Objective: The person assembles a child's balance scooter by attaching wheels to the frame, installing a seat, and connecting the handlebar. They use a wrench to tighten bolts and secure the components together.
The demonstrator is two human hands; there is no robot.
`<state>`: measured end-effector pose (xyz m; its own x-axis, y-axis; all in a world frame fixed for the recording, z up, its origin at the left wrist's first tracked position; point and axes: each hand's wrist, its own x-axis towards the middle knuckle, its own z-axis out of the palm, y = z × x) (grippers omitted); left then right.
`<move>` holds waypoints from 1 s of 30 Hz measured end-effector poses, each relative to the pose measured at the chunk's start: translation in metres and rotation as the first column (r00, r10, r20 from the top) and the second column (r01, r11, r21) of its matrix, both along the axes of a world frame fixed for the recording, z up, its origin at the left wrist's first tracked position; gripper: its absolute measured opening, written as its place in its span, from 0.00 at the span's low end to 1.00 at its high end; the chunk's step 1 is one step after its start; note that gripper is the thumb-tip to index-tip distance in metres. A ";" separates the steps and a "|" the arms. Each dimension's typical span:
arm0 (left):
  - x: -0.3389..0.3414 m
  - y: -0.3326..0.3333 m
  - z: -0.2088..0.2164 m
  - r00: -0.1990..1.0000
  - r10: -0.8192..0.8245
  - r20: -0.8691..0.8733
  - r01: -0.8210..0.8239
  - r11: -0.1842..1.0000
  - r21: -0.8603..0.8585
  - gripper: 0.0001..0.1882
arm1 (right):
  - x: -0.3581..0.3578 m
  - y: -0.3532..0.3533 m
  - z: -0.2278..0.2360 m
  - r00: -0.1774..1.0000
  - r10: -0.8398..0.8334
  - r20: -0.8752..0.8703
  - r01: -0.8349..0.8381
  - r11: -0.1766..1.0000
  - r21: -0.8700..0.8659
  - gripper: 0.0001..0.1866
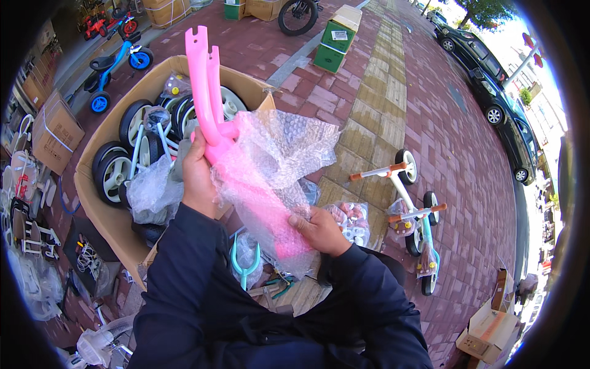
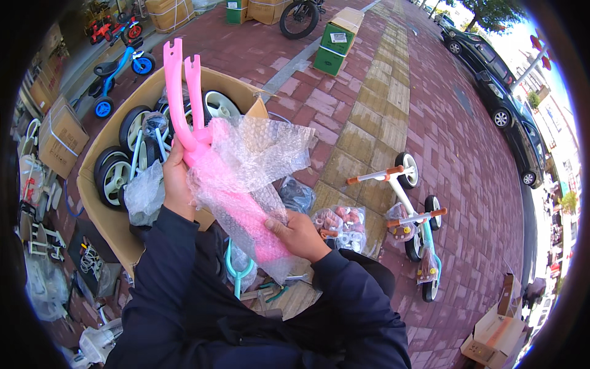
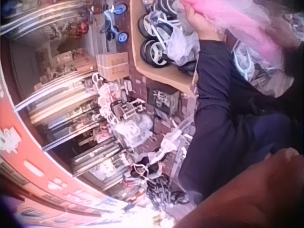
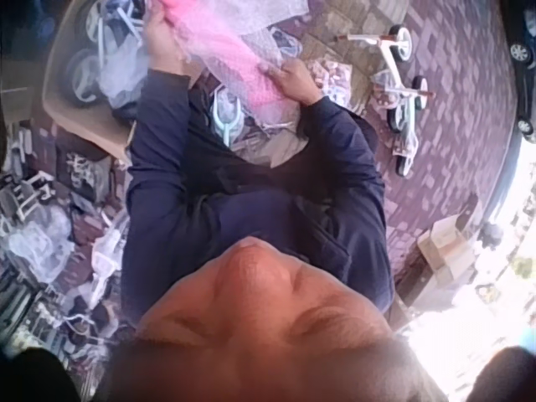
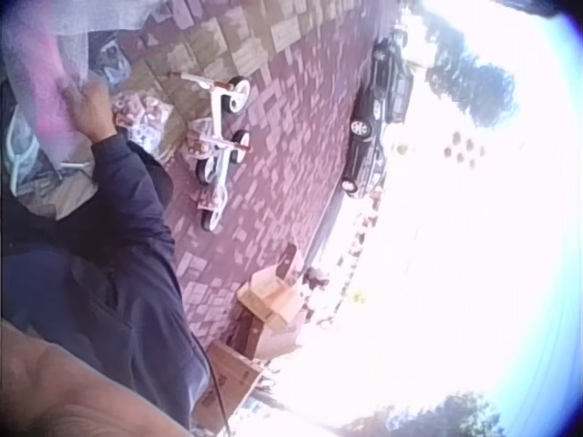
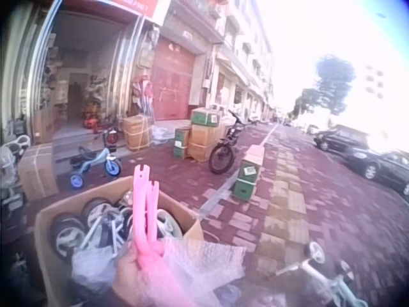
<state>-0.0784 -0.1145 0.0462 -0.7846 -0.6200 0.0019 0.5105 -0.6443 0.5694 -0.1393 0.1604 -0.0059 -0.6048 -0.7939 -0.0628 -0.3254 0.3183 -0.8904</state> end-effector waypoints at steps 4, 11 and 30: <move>0.012 -0.040 -0.006 0.998 0.027 -0.050 -0.026 1.000 0.005 0.22 | 0.005 -0.014 -0.003 0.947 -0.243 -0.212 0.249 0.969 0.001 0.16; 0.031 -0.103 -0.017 0.909 0.416 0.005 -0.415 0.905 0.091 0.25 | -0.043 -0.006 0.007 0.775 -0.453 -0.441 0.508 0.862 0.006 0.12; 0.020 -0.086 -0.017 0.890 0.254 -0.379 -0.247 0.967 0.070 0.32 | 0.004 0.003 0.019 0.846 0.103 0.523 0.049 0.962 -0.268 0.34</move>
<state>-0.0584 -0.2006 0.0293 -0.5444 -0.7989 0.2559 0.8319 -0.4749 0.2870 -0.1353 0.1637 0.0134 -0.5170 -0.8420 -0.1540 0.2128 0.0478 -0.9759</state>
